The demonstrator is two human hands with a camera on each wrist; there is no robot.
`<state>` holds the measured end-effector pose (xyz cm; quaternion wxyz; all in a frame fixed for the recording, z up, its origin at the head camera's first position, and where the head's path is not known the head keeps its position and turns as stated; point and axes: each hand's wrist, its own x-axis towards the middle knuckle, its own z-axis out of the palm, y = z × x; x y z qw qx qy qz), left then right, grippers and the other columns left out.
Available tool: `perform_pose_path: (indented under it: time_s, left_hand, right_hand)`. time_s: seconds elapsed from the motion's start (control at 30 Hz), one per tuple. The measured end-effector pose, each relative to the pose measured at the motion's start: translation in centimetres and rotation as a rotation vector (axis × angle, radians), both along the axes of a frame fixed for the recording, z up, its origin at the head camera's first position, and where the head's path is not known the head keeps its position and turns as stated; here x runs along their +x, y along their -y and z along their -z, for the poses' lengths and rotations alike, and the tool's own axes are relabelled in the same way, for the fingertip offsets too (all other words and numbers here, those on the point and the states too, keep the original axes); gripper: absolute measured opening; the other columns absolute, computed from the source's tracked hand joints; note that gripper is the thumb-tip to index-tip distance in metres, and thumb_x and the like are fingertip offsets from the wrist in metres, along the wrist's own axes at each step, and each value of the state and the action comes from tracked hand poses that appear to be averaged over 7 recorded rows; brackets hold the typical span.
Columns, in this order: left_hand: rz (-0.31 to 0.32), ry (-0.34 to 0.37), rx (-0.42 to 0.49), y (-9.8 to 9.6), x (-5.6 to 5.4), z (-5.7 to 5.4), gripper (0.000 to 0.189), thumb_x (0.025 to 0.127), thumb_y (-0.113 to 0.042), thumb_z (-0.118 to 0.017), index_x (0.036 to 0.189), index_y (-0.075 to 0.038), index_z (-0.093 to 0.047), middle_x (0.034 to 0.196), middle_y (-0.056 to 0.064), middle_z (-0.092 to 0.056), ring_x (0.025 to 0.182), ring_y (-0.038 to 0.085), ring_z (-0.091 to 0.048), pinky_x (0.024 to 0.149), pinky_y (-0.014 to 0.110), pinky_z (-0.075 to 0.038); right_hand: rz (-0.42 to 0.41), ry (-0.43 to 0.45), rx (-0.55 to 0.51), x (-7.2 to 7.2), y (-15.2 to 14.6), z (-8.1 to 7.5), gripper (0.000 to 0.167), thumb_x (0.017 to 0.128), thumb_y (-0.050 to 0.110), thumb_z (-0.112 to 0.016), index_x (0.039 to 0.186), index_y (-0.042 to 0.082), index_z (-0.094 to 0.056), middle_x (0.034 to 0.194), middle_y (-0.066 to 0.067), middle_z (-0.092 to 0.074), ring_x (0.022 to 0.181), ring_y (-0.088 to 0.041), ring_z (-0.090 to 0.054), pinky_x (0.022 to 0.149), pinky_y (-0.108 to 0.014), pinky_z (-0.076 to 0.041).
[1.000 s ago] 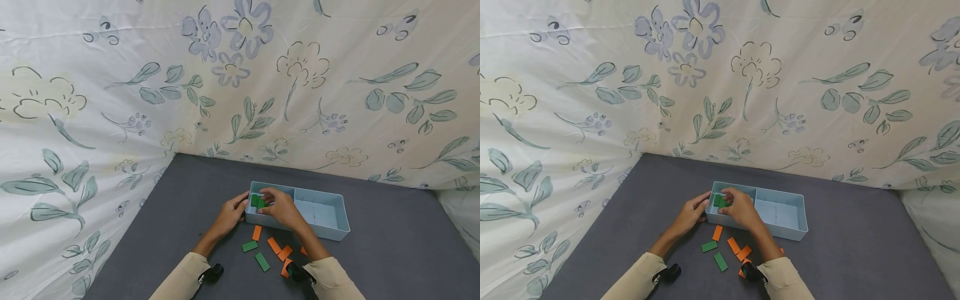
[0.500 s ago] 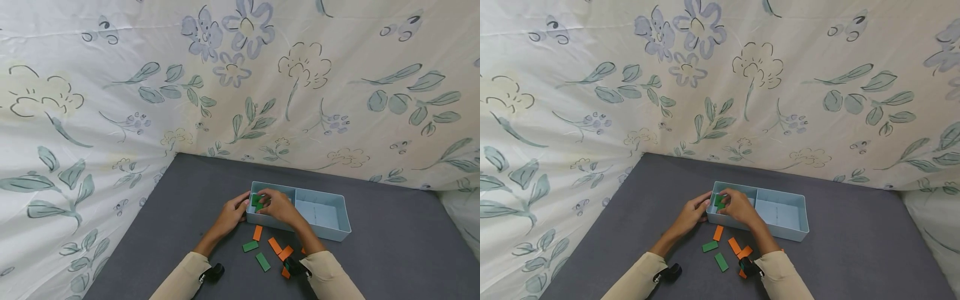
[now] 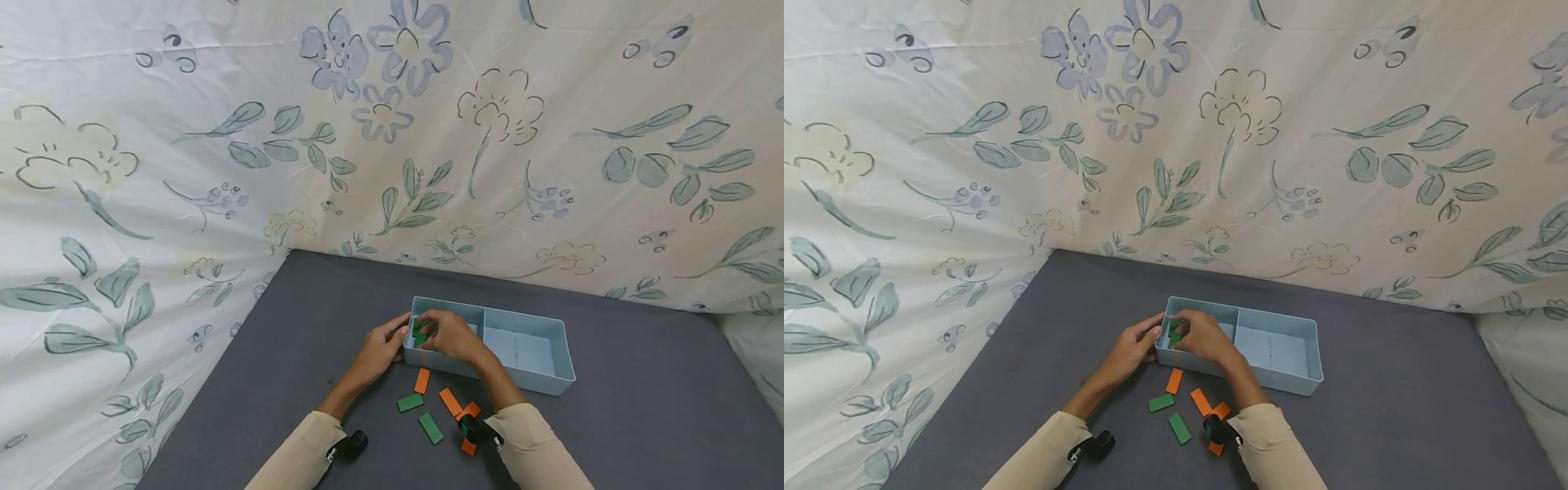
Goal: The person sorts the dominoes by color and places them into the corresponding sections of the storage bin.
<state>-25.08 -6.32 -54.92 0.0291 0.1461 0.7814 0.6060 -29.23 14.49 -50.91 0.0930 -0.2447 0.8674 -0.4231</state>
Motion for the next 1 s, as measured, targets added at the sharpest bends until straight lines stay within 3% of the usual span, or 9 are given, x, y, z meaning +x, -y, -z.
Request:
perform_pose_path:
  time_s: [0.27, 0.47, 0.77, 1.0]
  left_hand:
    - [0.0, -0.008, 0.004, -0.1, -0.1, 0.1, 0.051, 0.115, -0.033, -0.05, 0.162, -0.013, -0.046, 0.138, 0.022, -0.066, 0.114, 0.033, -0.07, 0.088, 0.043, -0.063]
    - [-0.007, -0.01, 0.008, -0.1, -0.1, 0.1, 0.051, 0.115, -0.032, -0.051, 0.162, -0.013, -0.047, 0.144, 0.021, -0.064, 0.117, 0.034, -0.07, 0.087, 0.043, -0.063]
    - [-0.003, 0.032, 0.018, -0.1, 0.0, -0.1, 0.051, 0.115, -0.034, -0.05, 0.163, -0.015, -0.046, 0.151, 0.016, -0.06, 0.123, 0.028, -0.068, 0.089, 0.035, -0.062]
    - [-0.018, 0.021, 0.025, -0.3, 0.0, -0.2, 0.05, 0.115, -0.031, -0.051, 0.162, -0.013, -0.047, 0.149, 0.018, -0.061, 0.123, 0.033, -0.068, 0.09, 0.042, -0.063]
  right_hand:
    - [-0.056, 0.027, -0.042, 0.0, 0.0, 0.1, 0.046, 0.092, -0.002, -0.079, 0.135, -0.008, -0.064, 0.12, -0.025, -0.072, 0.097, -0.03, -0.075, 0.083, -0.042, -0.063]
    - [-0.006, 0.048, -0.051, 0.2, -0.2, 0.1, 0.048, 0.092, 0.0, -0.08, 0.138, -0.001, -0.066, 0.121, -0.02, -0.073, 0.1, -0.03, -0.075, 0.084, -0.045, -0.062]
    - [0.06, 0.07, -0.129, 0.9, -0.7, -0.1, 0.05, 0.092, 0.003, -0.083, 0.14, 0.007, -0.067, 0.124, -0.013, -0.072, 0.105, -0.025, -0.073, 0.083, -0.041, -0.062]
    - [0.078, 0.002, -0.189, 1.8, -1.1, -0.6, 0.05, 0.094, 0.007, -0.082, 0.142, 0.008, -0.067, 0.124, -0.012, -0.072, 0.106, -0.026, -0.073, 0.082, -0.039, -0.063]
